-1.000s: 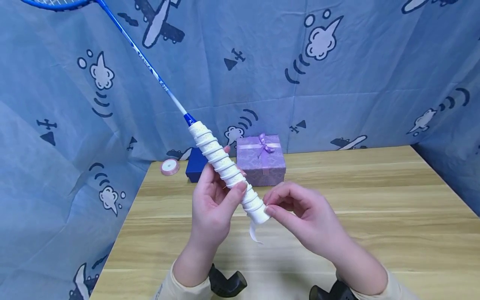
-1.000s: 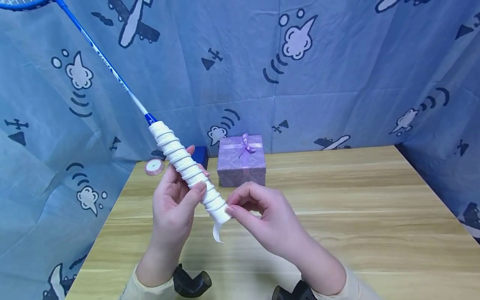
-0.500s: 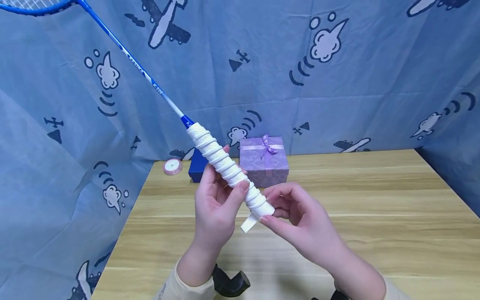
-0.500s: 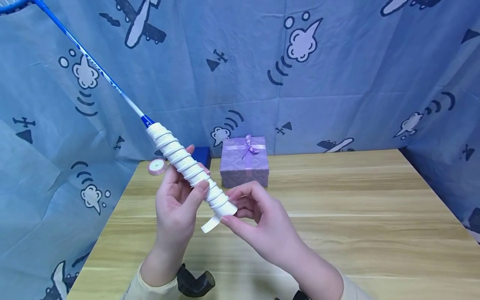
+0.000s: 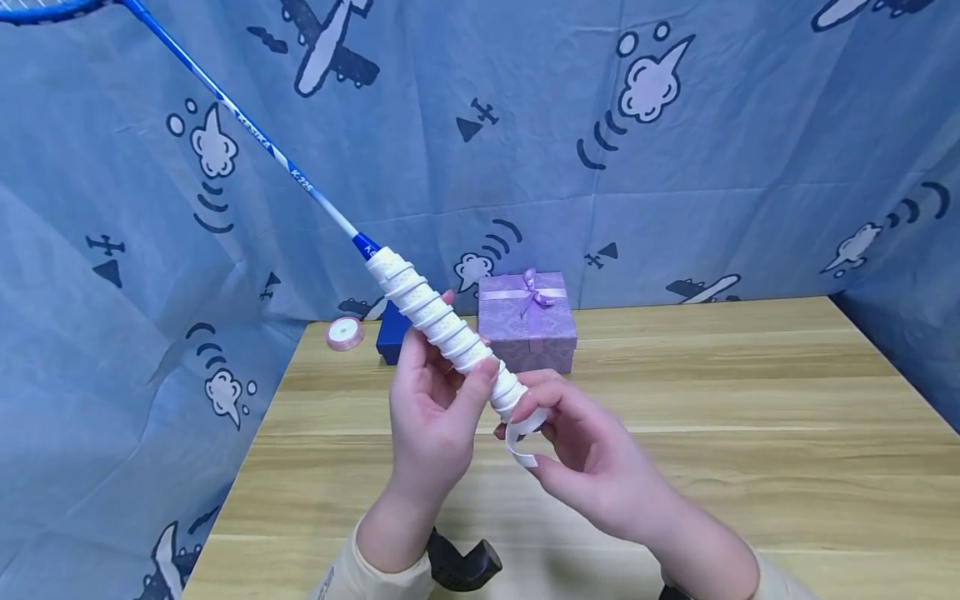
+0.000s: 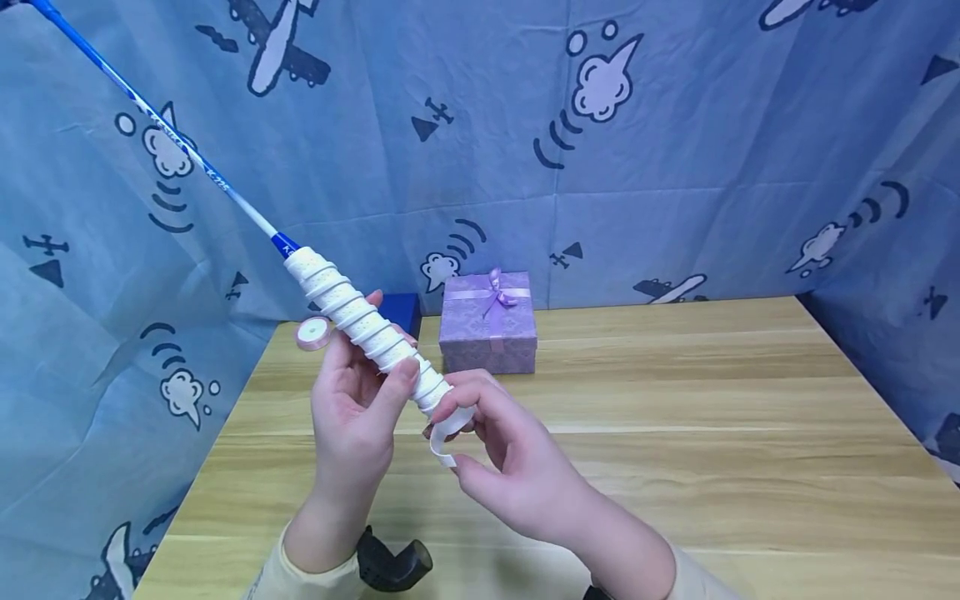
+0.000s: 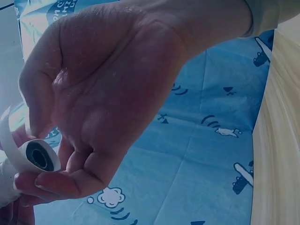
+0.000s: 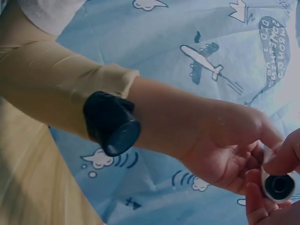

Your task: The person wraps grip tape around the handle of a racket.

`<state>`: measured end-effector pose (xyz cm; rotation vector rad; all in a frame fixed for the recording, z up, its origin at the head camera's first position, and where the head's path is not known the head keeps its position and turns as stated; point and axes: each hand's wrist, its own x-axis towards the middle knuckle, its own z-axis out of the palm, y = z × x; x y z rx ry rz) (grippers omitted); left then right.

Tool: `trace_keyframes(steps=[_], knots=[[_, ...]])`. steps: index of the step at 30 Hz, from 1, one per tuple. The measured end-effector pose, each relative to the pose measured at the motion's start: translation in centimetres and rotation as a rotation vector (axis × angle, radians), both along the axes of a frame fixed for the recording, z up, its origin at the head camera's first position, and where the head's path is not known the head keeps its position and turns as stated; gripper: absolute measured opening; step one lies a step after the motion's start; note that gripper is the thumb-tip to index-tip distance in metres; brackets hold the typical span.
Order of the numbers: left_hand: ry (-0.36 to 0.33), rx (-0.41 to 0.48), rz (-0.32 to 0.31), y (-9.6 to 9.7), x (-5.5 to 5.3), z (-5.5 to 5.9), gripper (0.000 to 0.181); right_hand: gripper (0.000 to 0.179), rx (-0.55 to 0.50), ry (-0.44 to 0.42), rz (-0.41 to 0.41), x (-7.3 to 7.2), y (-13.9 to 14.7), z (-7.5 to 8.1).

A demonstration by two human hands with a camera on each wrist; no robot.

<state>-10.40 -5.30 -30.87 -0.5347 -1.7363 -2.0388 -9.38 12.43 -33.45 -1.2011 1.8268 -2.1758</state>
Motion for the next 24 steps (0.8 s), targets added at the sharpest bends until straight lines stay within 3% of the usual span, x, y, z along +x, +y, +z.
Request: trace_keyframes(steps=[3,7,11,16,24], knots=[[0.003,-0.001,0.006,0.0,-0.1,0.0,0.068,0.050,0.032,0.063,-0.025,0.2,-0.4,-0.2],[-0.007,-0.007,0.016,0.2,-0.1,0.0,0.067,0.048,0.044,0.120,-0.115,0.4,-1.0,-0.5],[-0.010,-0.011,0.021,0.3,-0.1,0.0,0.066,0.046,0.025,0.161,-0.215,0.6,-1.6,-0.7],[-0.004,-0.005,0.024,0.4,0.1,-0.1,0.067,0.040,-0.019,0.246,-0.279,0.5,-2.1,-0.9],[-0.002,-0.007,0.041,0.3,0.1,-0.2,0.067,0.032,0.023,0.188,-0.333,0.8,-1.9,-0.7]])
